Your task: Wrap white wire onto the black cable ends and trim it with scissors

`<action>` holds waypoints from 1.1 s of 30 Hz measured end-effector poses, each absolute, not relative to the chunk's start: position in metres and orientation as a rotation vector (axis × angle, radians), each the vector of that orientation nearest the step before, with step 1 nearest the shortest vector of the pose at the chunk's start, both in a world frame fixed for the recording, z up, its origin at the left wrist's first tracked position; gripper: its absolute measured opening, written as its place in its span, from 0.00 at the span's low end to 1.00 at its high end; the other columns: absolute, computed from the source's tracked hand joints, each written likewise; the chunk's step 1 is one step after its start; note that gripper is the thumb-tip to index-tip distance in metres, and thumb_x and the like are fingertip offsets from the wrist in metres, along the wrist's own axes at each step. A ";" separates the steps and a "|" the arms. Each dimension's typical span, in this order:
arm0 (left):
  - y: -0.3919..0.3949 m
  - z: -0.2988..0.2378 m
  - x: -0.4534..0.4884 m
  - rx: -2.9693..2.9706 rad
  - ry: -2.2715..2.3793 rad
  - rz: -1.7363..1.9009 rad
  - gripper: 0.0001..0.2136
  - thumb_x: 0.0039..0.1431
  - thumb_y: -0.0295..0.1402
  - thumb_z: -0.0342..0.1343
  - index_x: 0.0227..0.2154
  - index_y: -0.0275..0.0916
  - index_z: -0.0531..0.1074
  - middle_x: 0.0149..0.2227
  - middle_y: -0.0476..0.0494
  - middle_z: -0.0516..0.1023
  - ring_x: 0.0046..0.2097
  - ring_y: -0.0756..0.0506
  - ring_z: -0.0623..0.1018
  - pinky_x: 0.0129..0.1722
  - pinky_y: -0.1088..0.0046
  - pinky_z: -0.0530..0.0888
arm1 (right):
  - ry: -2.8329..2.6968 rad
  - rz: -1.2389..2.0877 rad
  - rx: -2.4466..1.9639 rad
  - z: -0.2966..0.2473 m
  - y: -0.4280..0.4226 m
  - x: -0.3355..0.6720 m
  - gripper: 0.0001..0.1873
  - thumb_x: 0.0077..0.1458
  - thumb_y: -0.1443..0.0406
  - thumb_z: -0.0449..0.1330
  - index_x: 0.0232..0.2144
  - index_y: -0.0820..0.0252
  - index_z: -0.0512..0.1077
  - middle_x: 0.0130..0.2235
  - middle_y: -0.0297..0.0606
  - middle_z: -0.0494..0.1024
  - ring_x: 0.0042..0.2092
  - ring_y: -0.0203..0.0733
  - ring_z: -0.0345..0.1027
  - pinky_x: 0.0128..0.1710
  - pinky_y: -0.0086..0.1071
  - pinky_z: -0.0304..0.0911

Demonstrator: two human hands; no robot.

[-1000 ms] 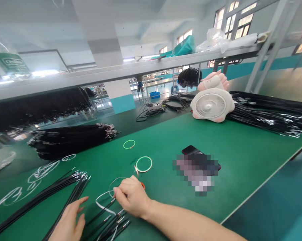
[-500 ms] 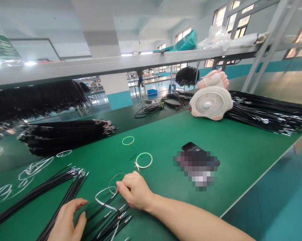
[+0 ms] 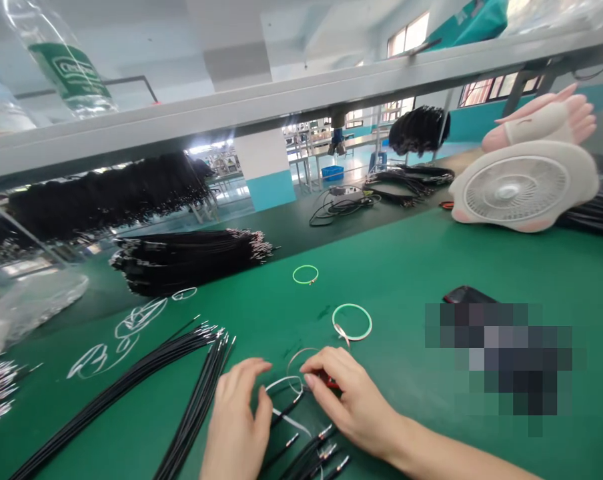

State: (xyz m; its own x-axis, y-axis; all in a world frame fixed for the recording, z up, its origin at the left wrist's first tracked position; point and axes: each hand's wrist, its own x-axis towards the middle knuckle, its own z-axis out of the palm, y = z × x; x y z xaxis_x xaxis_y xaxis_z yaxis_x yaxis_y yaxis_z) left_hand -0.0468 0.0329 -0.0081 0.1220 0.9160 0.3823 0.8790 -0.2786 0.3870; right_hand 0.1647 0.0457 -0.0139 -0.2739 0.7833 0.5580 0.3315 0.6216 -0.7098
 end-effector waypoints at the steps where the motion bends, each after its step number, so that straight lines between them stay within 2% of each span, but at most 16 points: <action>1: 0.033 -0.011 -0.044 2.351 1.835 0.826 0.14 0.58 0.29 0.50 0.45 0.44 0.73 0.46 0.42 0.78 0.49 0.39 0.75 0.47 0.59 0.71 | -1.866 0.580 -0.903 -0.014 0.045 0.164 0.07 0.62 0.68 0.52 0.37 0.57 0.71 0.35 0.38 0.77 0.36 0.40 0.68 0.38 0.33 0.62; 6: 0.038 -0.015 -0.048 2.378 1.811 0.702 0.11 0.62 0.34 0.50 0.39 0.47 0.78 0.35 0.47 0.82 0.39 0.42 0.78 0.39 0.64 0.72 | -1.879 0.588 -0.904 -0.022 0.046 0.166 0.09 0.62 0.69 0.51 0.40 0.56 0.70 0.37 0.39 0.77 0.39 0.41 0.71 0.38 0.34 0.66; 9: 0.038 -0.011 -0.059 2.338 1.838 0.761 0.12 0.63 0.38 0.49 0.40 0.47 0.79 0.34 0.47 0.83 0.37 0.44 0.79 0.39 0.67 0.73 | -1.887 0.566 -0.851 -0.022 0.050 0.167 0.09 0.62 0.69 0.51 0.41 0.56 0.70 0.38 0.40 0.77 0.40 0.41 0.71 0.39 0.34 0.67; 14: 0.031 -0.005 -0.062 2.190 1.826 0.933 0.15 0.64 0.43 0.48 0.43 0.46 0.78 0.35 0.46 0.83 0.37 0.44 0.79 0.43 0.67 0.73 | -2.027 0.421 -0.766 -0.009 0.055 0.161 0.09 0.62 0.69 0.53 0.43 0.55 0.70 0.40 0.40 0.77 0.41 0.42 0.70 0.40 0.35 0.65; 19: 0.031 -0.007 -0.059 2.167 1.781 0.973 0.16 0.64 0.44 0.48 0.43 0.46 0.78 0.33 0.46 0.82 0.36 0.44 0.78 0.39 0.69 0.74 | -2.137 0.303 -0.838 -0.002 0.052 0.145 0.08 0.62 0.71 0.53 0.37 0.56 0.71 0.36 0.38 0.76 0.36 0.40 0.68 0.35 0.34 0.61; 24: 0.032 -0.011 -0.059 2.233 1.783 0.995 0.16 0.64 0.43 0.47 0.43 0.45 0.78 0.30 0.45 0.82 0.33 0.44 0.78 0.36 0.69 0.74 | -1.992 0.311 -0.941 0.003 0.050 0.132 0.08 0.63 0.70 0.51 0.35 0.57 0.69 0.35 0.38 0.74 0.36 0.41 0.66 0.36 0.35 0.60; 28: 0.029 -0.011 -0.056 2.270 1.799 1.025 0.14 0.64 0.41 0.48 0.40 0.45 0.79 0.27 0.46 0.80 0.31 0.45 0.77 0.34 0.70 0.73 | -2.086 0.212 -0.964 0.016 0.059 0.127 0.06 0.60 0.68 0.56 0.33 0.56 0.72 0.35 0.39 0.74 0.38 0.44 0.64 0.38 0.39 0.56; 33: 0.026 -0.008 -0.051 2.096 1.793 1.133 0.13 0.63 0.40 0.50 0.37 0.45 0.80 0.28 0.44 0.80 0.33 0.43 0.77 0.37 0.66 0.72 | -2.207 0.228 -0.930 0.020 0.070 0.120 0.06 0.54 0.70 0.62 0.26 0.56 0.73 0.33 0.36 0.76 0.38 0.45 0.63 0.40 0.43 0.52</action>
